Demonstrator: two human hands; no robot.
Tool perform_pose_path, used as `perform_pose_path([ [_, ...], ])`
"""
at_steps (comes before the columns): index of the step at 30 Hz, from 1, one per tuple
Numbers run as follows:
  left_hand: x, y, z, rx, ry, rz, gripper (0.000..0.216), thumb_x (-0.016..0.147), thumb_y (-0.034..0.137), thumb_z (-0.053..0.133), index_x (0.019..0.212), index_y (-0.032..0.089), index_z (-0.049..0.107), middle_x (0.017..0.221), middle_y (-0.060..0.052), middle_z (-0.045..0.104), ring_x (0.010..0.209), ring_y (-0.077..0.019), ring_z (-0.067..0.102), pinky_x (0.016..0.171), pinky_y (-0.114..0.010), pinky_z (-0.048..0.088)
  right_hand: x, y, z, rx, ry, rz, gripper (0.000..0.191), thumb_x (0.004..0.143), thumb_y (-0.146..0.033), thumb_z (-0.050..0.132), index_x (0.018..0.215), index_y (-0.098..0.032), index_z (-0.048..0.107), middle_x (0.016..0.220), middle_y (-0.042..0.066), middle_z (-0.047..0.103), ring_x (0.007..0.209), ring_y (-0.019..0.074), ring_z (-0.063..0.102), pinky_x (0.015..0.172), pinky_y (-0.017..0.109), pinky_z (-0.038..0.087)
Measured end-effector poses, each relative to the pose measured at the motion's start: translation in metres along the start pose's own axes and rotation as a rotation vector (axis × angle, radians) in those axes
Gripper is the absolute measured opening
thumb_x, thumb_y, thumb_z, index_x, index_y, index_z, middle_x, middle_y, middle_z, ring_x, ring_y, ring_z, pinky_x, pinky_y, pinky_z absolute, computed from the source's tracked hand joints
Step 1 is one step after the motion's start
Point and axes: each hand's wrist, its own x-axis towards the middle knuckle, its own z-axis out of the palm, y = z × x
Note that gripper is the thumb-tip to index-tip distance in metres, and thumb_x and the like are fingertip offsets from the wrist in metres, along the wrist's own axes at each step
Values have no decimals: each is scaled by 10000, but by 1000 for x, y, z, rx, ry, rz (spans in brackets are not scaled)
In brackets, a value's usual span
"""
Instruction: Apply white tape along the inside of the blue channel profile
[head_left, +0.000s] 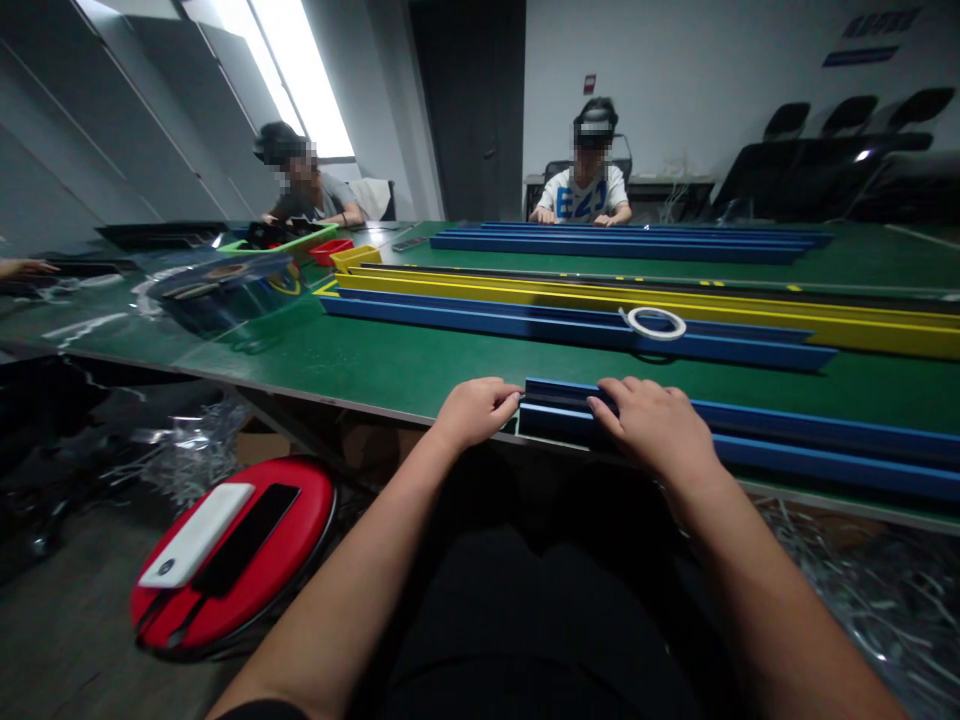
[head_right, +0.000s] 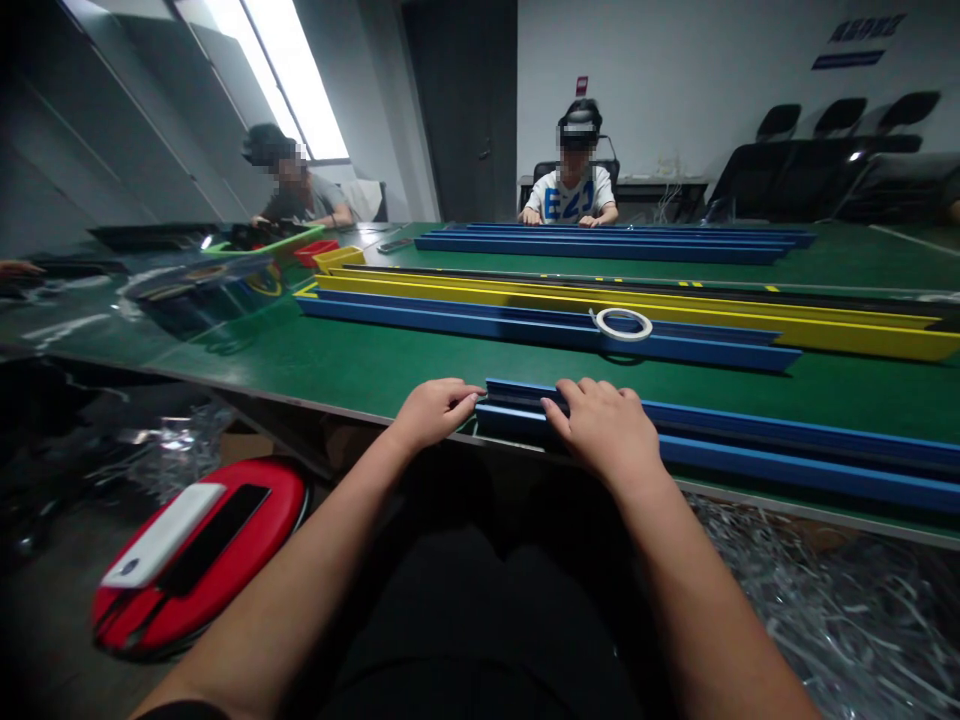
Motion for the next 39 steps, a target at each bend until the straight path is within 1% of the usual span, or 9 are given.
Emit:
perform_pose_path([
  [3,2,1,-1,33,-21,-39,364,984,376,407,1108,289,738,987,-18,738,900,-174,665,785,-271,486,0,0,-1,-1,-13,4,541,995,-564,253,1325,-244,540,1157,131,666,1038,285,599,835,403,387],
  [5,3,1,-1,41,-30,-60,371,986,380,400,1095,294,743,986,-16,741,907,-174,669,788,-269,493,0,0,-1,-1,-12,6,538,996,-561,257,1325,-244,540,1160,129,666,1043,284,596,839,405,386],
  [11,4,2,-1,58,-47,-24,368,984,371,406,1138,303,733,999,-14,745,915,-173,671,805,-265,499,0,-1,1,-8,1,10,528,999,-553,254,1312,-245,548,1146,122,667,1032,289,601,832,406,380],
  [19,5,-1,0,54,-75,-33,377,979,366,403,1147,289,732,1022,-18,753,933,-185,678,782,-274,497,-1,-3,-2,-6,6,11,518,1005,-551,254,1309,-246,541,1138,116,671,1042,275,600,824,386,376],
  [24,6,-1,-1,26,-70,-40,371,982,364,399,1122,282,733,1060,-14,747,971,-186,673,820,-283,497,-2,-3,-3,-6,7,11,517,1004,-554,253,1297,-246,547,1129,115,674,1033,274,602,827,386,377],
  [28,7,1,-2,25,-88,-23,377,993,370,383,1052,277,743,1030,-13,746,962,-186,674,815,-282,498,-2,-3,-3,-11,19,12,516,1004,-549,251,1294,-245,550,1130,115,674,1026,275,605,828,390,377],
  [34,5,2,-1,46,-63,-15,377,993,368,390,1159,276,716,1101,-22,739,998,-189,674,857,-287,506,-1,-4,-3,-9,5,23,511,1003,-549,250,1286,-252,554,1134,110,675,1040,279,606,821,393,380],
  [39,5,2,-1,69,-85,-5,398,1000,375,372,1163,266,718,1093,-32,747,1014,-203,680,857,-302,512,-1,-4,-5,-8,10,18,514,1004,-548,247,1273,-245,562,1126,111,677,1030,277,610,816,390,383],
])
